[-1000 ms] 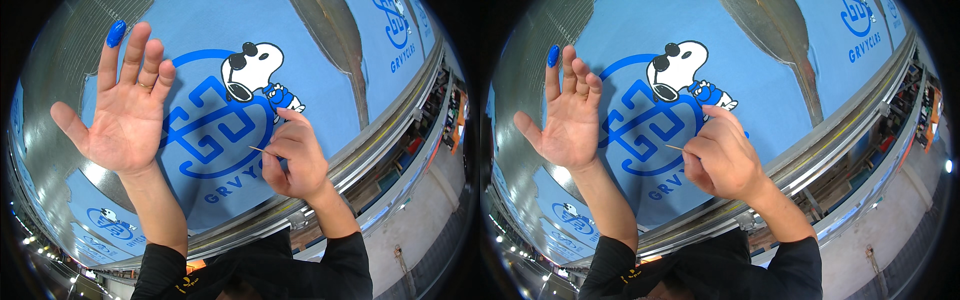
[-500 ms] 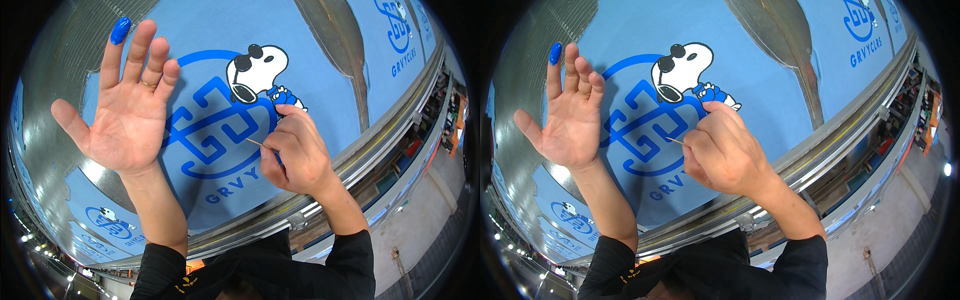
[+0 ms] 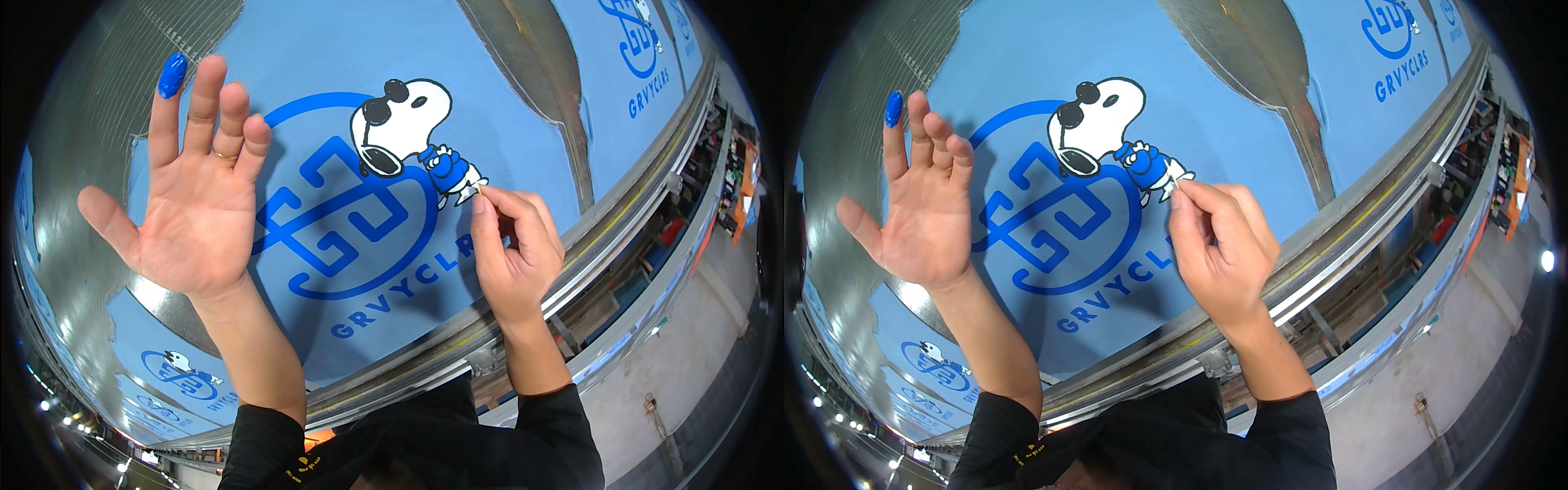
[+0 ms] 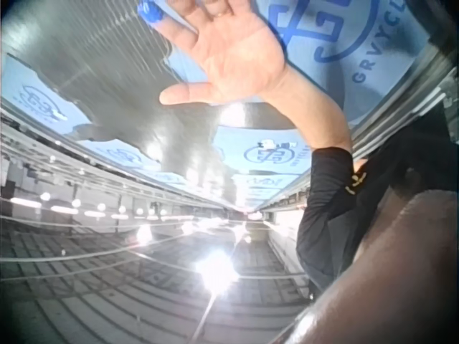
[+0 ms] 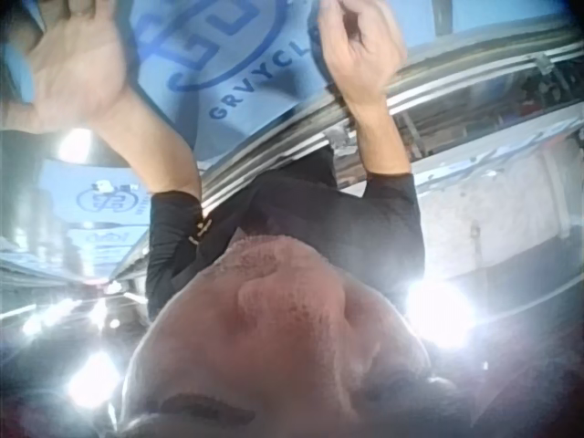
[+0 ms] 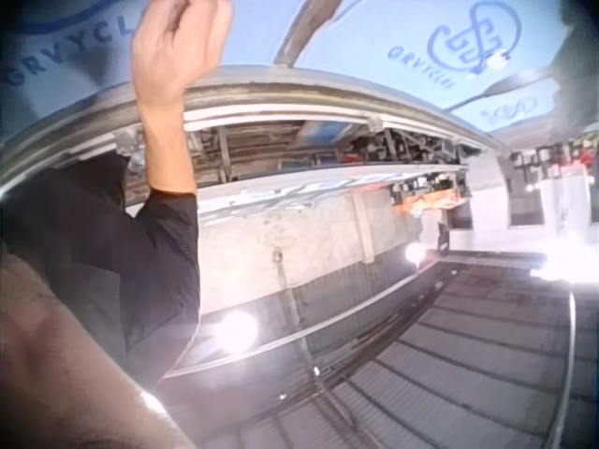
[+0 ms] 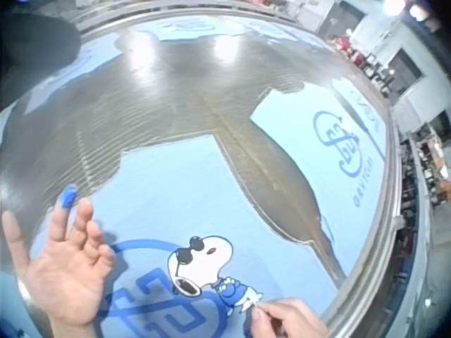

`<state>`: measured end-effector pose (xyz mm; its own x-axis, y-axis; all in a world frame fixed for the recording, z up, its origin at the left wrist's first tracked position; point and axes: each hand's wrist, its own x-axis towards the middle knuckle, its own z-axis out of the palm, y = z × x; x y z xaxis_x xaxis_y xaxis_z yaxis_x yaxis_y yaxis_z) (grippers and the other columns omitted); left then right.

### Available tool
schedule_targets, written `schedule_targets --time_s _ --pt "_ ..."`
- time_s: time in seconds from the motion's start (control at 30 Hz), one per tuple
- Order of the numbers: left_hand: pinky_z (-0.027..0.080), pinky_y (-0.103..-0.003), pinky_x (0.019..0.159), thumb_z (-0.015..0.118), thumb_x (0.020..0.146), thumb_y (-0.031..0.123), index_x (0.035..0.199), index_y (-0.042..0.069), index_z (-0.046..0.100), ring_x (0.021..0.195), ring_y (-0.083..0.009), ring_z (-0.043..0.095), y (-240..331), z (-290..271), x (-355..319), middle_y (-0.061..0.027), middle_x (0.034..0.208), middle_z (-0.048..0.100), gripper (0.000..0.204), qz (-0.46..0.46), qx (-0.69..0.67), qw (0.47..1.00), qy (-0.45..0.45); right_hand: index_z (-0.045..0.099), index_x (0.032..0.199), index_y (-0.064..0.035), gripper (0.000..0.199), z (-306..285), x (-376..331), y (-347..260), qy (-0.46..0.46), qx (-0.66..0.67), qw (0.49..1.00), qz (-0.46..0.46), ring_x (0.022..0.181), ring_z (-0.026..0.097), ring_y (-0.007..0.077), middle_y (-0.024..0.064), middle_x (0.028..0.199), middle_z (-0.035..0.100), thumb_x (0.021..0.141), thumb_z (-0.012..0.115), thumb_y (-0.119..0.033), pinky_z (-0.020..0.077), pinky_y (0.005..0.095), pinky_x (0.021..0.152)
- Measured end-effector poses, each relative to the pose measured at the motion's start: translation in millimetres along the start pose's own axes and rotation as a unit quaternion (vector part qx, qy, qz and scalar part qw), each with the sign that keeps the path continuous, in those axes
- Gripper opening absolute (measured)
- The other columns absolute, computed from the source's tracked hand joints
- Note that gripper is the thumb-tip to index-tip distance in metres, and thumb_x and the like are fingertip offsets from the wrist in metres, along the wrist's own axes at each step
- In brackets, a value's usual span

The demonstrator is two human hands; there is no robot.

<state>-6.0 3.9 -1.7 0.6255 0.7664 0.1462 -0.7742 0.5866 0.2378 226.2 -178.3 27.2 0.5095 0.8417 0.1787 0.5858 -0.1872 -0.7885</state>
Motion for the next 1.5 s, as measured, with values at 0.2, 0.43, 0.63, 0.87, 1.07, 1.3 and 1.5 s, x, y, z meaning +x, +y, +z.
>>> schedule_targets --time_s 0.2,0.43,0.63,0.87,1.07,1.3,1.5 --pt "0.025 -0.051 0.126 0.057 0.097 0.063 0.157 -0.005 0.037 0.149 -0.0366 0.033 -0.1 4.4 0.4 -0.0243 0.168 0.023 0.092 -0.004 -0.003 1.000 0.026 0.072 0.096 0.0043 0.013 3.6 -4.0 3.1 0.005 0.004 0.999 0.037 0.055 0.047 0.0042 0.0019 0.070 0.058 0.084 0.075 0.011 0.0357 0.0216 0.048" --pt "0.024 -0.051 0.126 0.056 0.098 0.062 0.156 -0.005 0.037 0.150 -0.0356 0.031 -0.7 2.8 -0.2 -0.0231 0.168 0.022 0.091 -0.008 0.005 1.000 0.020 0.072 0.092 0.0034 0.012 6.8 -2.3 6.8 0.020 -0.021 1.000 0.007 0.054 0.046 0.0058 0.0019 0.065 0.055 0.083 0.075 0.010 0.0348 0.0226 0.047" --pt "0.025 -0.051 0.126 0.056 0.098 0.063 0.156 -0.005 0.038 0.150 -0.0353 0.031 0.0 2.9 -1.0 -0.0229 0.169 0.022 0.091 -0.009 0.011 1.000 0.028 0.072 0.092 0.0030 0.012 7.3 -1.5 8.4 0.017 -0.029 0.999 0.000 0.054 0.046 0.0067 0.0025 0.065 0.054 0.082 0.076 0.010 0.0351 0.0232 0.047" --pt "0.025 -0.050 0.126 0.055 0.098 0.064 0.155 -0.004 0.040 0.149 -0.0347 0.032 0.0 2.9 -0.6 -0.0227 0.168 0.022 0.090 -0.012 0.022 0.999 0.021 0.073 0.097 0.0055 0.009 2.7 -2.3 5.5 -0.014 -0.044 0.999 0.021 0.062 0.057 0.0040 0.0041 0.076 0.065 0.089 0.073 0.008 0.0453 0.0194 0.054" --pt "0.025 -0.050 0.126 0.054 0.098 0.064 0.155 -0.003 0.040 0.149 -0.0348 0.032 -0.6 4.1 -0.3 -0.0225 0.168 0.022 0.090 -0.011 0.020 0.999 0.027 0.072 0.096 0.0055 0.008 2.7 -0.2 3.7 -0.016 -0.050 0.998 0.018 0.061 0.056 0.0040 0.0034 0.075 0.064 0.088 0.073 0.008 0.0443 0.0196 0.054" --pt "0.026 -0.050 0.126 0.055 0.098 0.063 0.155 -0.004 0.039 0.149 -0.0351 0.033 -0.6 4.2 -0.3 -0.0230 0.168 0.022 0.090 -0.011 0.019 0.999 0.028 0.072 0.095 0.0051 0.007 3.3 -1.5 4.4 -0.009 -0.045 0.999 0.026 0.061 0.055 0.0039 0.0033 0.075 0.064 0.088 0.073 0.007 0.0440 0.0197 0.054" --pt "0.025 -0.050 0.126 0.055 0.098 0.063 0.156 -0.005 0.038 0.149 -0.0352 0.032 -0.7 2.0 -0.3 -0.0230 0.168 0.021 0.091 -0.010 0.020 1.000 0.019 0.071 0.090 0.0021 0.014 7.7 -1.2 8.6 0.025 -0.038 0.999 0.012 0.055 0.047 0.0082 0.0034 0.066 0.056 0.080 0.074 0.011 0.0374 0.0238 0.048"
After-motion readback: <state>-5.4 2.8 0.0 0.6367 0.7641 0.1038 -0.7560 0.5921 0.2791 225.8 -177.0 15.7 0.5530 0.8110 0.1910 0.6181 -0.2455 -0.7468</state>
